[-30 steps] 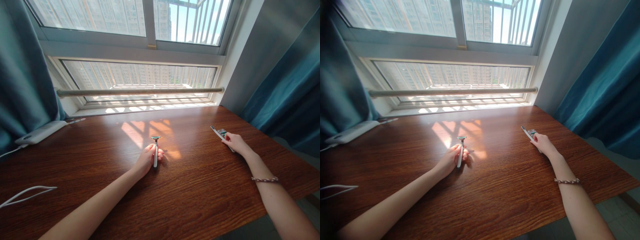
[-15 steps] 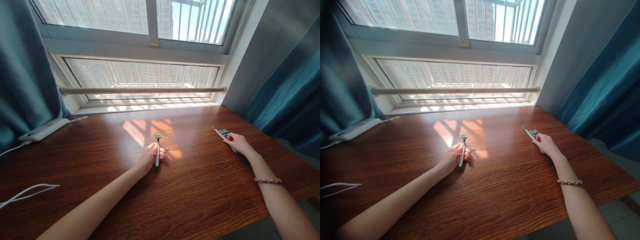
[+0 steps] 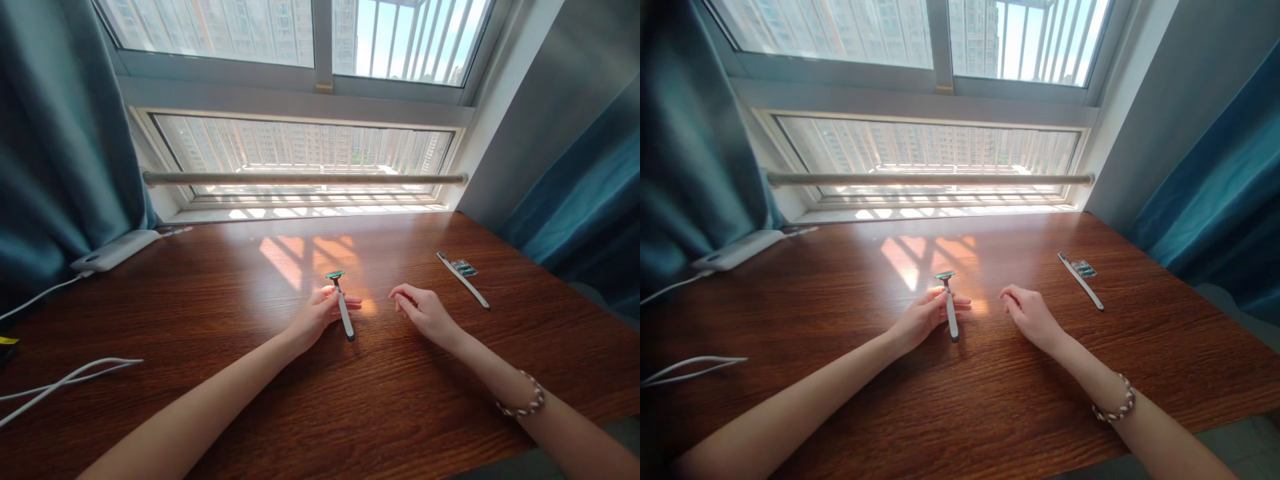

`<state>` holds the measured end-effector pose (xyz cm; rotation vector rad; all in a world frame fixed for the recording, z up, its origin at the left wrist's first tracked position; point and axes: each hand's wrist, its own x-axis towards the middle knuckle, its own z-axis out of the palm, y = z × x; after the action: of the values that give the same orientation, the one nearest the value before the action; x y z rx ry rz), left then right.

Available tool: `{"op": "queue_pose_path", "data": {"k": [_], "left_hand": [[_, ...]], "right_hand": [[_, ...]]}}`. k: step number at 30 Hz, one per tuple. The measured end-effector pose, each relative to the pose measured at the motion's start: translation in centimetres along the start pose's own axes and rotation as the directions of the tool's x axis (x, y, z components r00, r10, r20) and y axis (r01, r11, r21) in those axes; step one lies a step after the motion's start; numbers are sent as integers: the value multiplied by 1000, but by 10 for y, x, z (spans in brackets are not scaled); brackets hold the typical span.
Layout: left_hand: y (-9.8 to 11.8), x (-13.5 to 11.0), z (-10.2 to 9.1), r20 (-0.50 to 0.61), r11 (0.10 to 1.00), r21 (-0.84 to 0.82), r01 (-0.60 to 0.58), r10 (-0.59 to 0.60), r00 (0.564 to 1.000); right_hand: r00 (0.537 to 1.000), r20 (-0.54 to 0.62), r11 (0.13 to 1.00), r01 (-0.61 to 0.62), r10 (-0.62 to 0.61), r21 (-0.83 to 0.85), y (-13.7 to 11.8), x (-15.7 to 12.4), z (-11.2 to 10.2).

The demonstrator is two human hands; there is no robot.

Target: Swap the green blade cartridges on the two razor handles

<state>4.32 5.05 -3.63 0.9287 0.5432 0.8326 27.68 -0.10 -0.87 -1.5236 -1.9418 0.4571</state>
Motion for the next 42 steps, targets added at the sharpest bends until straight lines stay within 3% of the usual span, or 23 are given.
{"op": "queue_pose_path", "data": {"k": [5, 11, 14, 17, 22, 26, 32, 42], "left_hand": [[1, -10, 13, -14, 1000, 0, -16, 16, 1000], [2, -14, 18, -31, 1000, 3, -31, 31, 999], [-2, -12, 16, -29, 997, 29, -73, 73, 997], [-6, -11, 15, -37, 995, 90, -46, 49, 998], [-6, -12, 21, -10, 985, 164, -55, 58, 998], [-5, -13, 24, 10, 974, 211, -79, 78, 997], [-4, -13, 25, 29, 956, 286, -61, 55, 998], [-6, -14, 25, -26, 956, 293, -10, 19, 999]], "right_hand": [[986, 123, 979, 87, -110, 183, -62, 0, 42], [996, 23, 996, 80, -81, 48, -72, 5, 54], [994, -20, 986, 100, -104, -130, -55, 8, 39], [993, -117, 937, -7, -36, -349, -18, 11, 12], [970, -233, 879, -167, 66, -446, 63, 10, -39], [956, -267, 840, -243, 122, -485, 108, 2, -58], [955, -232, 784, -287, 187, -550, 130, -3, -64], [943, -195, 635, -327, 271, -700, 132, -4, -63]]}}
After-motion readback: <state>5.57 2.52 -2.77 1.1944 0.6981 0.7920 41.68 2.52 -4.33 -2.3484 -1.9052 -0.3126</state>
